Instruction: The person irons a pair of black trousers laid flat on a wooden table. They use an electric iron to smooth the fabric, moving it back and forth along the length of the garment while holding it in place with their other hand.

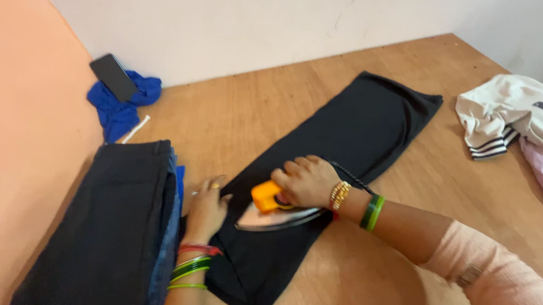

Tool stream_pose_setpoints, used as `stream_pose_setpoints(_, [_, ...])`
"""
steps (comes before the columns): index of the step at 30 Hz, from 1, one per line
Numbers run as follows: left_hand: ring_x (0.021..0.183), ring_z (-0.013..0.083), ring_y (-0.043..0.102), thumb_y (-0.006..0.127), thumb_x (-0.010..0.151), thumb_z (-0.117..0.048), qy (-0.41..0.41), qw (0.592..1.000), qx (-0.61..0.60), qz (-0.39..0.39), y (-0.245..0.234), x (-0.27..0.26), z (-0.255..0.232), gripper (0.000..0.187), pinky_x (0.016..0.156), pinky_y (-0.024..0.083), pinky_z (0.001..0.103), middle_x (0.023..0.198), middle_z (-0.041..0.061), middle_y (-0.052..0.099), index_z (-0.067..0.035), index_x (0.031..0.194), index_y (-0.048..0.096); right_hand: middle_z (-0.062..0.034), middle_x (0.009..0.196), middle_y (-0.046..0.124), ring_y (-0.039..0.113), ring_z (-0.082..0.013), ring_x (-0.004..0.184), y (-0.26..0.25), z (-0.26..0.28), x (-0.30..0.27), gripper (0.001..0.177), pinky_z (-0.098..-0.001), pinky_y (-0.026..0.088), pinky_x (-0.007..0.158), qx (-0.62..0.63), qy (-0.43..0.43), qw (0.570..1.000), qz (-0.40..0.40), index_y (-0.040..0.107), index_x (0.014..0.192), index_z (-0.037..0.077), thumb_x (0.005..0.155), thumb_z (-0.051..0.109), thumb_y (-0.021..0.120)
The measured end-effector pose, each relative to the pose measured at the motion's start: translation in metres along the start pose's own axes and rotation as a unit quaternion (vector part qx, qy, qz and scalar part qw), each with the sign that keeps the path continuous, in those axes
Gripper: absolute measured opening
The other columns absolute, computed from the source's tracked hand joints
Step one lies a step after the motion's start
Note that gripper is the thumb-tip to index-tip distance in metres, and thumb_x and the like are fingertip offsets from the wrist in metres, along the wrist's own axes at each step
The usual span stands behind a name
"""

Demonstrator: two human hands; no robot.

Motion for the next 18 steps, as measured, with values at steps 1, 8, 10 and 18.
stream_pose_setpoints(1, [0.107, 0.0407, 0.061, 0.075, 0.084, -0.020, -0.034, 0.999, 0.001, 0.008, -0.003, -0.006, 0.001, 0.038, 0.090, 0.050, 0.048, 0.115, 0.019, 0.064, -0.006, 0.119, 0.068, 0.0005, 0.073, 0.058, 0.063, -0.0211, 0.068, 0.002, 0.001, 0.001, 0.034, -0.0378, 0.050, 0.060, -0.006, 0.014, 1.000, 0.002, 0.062, 0.086, 0.018, 0.075, 0.045, 0.078])
stream_pose_setpoints(8, [0.096, 0.0375, 0.068, 0.074, 0.086, -0.044, -0.114, 0.981, 0.132, 0.085, -0.029, -0.012, -0.007, 0.044, 0.081, 0.055, 0.048, 0.100, 0.017, 0.070, -0.005, 0.107, 0.067, -0.0022, 0.072, 0.058, 0.062, -0.0230, 0.064, 0.000, 0.019, -0.003, 0.035, -0.0385, 0.050, 0.058, 0.082, -0.143, 0.986, 0.010, 0.062, 0.090, 0.015, 0.079, 0.045, 0.077])
stream_pose_setpoints(10, [0.089, 0.0382, 0.070, 0.071, 0.087, -0.048, -0.120, 0.976, 0.149, 0.103, -0.033, -0.007, -0.006, 0.048, 0.073, 0.056, 0.049, 0.096, 0.018, 0.072, -0.004, 0.107, 0.066, -0.0043, 0.070, 0.058, 0.062, -0.0244, 0.063, 0.008, 0.021, 0.006, 0.042, -0.0397, 0.050, 0.054, 0.059, -0.081, 0.995, 0.003, 0.062, 0.088, 0.013, 0.074, 0.050, 0.077])
stream_pose_setpoints(18, [0.078, 0.0394, 0.071, 0.067, 0.089, -0.046, -0.104, 0.977, 0.151, 0.109, -0.040, -0.005, -0.003, 0.038, 0.066, 0.056, 0.052, 0.082, 0.018, 0.073, -0.009, 0.094, 0.068, -0.0026, 0.074, 0.058, 0.063, -0.0237, 0.069, 0.015, 0.014, 0.015, 0.040, -0.0386, 0.051, 0.060, 0.084, -0.162, 0.983, 0.003, 0.061, 0.091, 0.015, 0.078, 0.049, 0.078])
Point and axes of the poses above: each hand's wrist, its own x-axis towards the middle knuckle, its own y-axis out of the palm, z = x × y, the point moved 2 cm from there along x, towards the middle knuckle
